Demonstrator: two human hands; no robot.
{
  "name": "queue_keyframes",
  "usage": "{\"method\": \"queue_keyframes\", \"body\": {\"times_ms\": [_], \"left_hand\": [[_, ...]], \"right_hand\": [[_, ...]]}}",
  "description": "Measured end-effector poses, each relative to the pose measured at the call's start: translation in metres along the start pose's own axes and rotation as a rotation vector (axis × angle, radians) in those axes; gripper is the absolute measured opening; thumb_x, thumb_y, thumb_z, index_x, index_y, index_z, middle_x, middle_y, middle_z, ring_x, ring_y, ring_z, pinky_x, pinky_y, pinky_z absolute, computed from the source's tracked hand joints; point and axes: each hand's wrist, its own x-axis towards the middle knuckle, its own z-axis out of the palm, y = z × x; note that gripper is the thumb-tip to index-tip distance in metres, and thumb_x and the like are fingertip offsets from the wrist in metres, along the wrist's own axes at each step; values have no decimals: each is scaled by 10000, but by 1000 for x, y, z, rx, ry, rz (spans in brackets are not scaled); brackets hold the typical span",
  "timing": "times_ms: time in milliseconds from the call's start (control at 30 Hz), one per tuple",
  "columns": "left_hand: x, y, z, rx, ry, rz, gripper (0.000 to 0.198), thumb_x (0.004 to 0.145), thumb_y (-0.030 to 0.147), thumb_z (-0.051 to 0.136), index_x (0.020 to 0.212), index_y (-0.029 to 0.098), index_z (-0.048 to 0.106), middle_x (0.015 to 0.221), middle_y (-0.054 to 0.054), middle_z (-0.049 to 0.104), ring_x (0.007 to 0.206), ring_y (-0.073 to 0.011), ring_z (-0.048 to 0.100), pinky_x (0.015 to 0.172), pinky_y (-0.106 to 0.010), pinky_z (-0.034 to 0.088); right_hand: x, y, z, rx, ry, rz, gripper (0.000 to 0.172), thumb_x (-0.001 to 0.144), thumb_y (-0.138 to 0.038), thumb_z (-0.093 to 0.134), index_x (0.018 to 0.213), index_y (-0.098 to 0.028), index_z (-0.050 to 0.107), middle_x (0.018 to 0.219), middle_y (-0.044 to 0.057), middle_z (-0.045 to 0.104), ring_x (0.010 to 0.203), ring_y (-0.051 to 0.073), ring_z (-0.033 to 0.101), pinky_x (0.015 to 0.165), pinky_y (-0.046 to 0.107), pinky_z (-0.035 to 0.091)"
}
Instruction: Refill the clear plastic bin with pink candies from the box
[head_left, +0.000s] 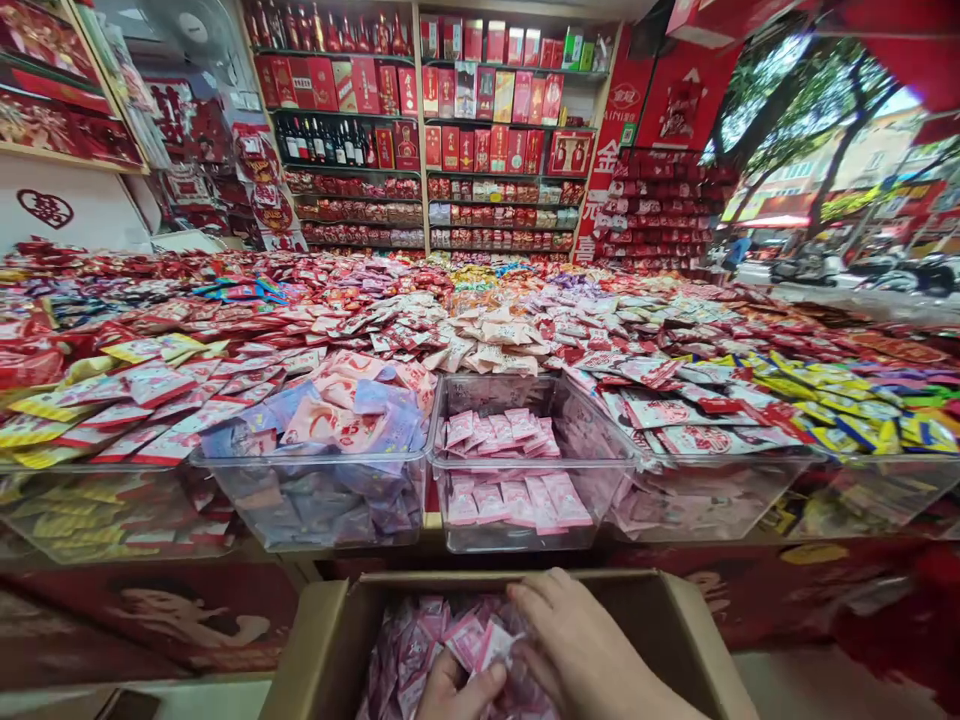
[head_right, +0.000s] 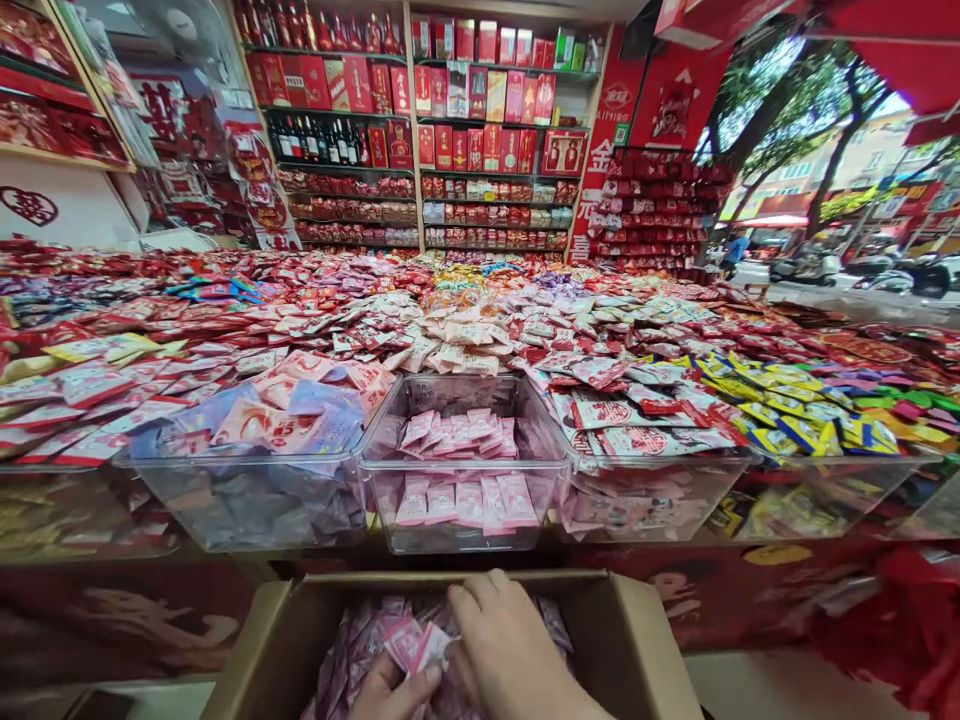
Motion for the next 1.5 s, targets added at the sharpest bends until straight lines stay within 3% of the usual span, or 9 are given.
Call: {"method": "queue_keyframes", "body": {"times_ms": [100,433,567,700,833,1067,1200,1367,1500], "left_hand": [[-8,11,2,59,40,-38,328,519,414,681,676,160,546,464,30,561,415,-99,460,362,-193,328],[-20,24,14,51,-34,-121,258,614,359,633,760,164,552,594,31,557,485,-90,489,363,-168,350],[-19,24,15,82,-46,-125,210,667,365,582,751,175,552,641,33,559,503,-80,490,381,-165,355],[-17,23,13,145,-27,-106,237,648,381,595,741,167,550,579,40,541,501,-92,482,388,-175,366],[-12,20,6,215,-34,-44,313,634,425,589,772,147,546,530,34,521,495,-111,478,384,-194,388],[-11,26,1,253,-82,137,349,603,433,611,793,143,569,559,6,529,479,-111,467,353,-175,358],[-21,29,11,303,-209,131,280,569,376,660,729,151,614,661,-11,575,555,-117,497,409,-168,368],[-24,28,19,30,-3,-99,356,590,430,626,813,152,606,468,37,530,365,-73,384,333,-178,304],[-25,36,20,-166,-34,-163,392,571,431,644,820,129,621,500,2,581,364,-78,411,328,-181,308]], "right_hand": [[-15,19,31,286,-25,180,249,773,-186,415,961,-135,569,904,96,610,846,190,544,740,291,415],[-34,31,58,1013,-7,508,248,693,-392,538,648,-151,497,537,-20,502,498,97,457,486,211,366],[-39,32,73,1139,25,588,304,660,-447,561,671,-149,503,531,-26,497,479,89,452,481,208,374],[-41,31,70,984,69,563,302,714,-455,498,726,-153,495,591,-1,511,549,116,491,508,221,401],[-43,30,44,686,130,464,247,808,-392,368,722,-170,435,610,8,493,565,125,482,516,233,396],[-35,24,-7,347,-72,102,132,799,-187,401,833,-184,528,771,20,568,696,127,505,638,233,395],[-27,16,4,355,-44,64,157,780,-154,426,883,-192,539,812,20,586,755,127,527,690,232,415],[-28,1,26,207,142,-28,403,726,-216,500,1115,-164,413,1176,134,418,1056,192,420,844,295,397],[-25,-6,29,-159,176,-292,353,734,-251,509,1061,-121,478,1113,157,503,1001,249,458,796,377,422]]}}
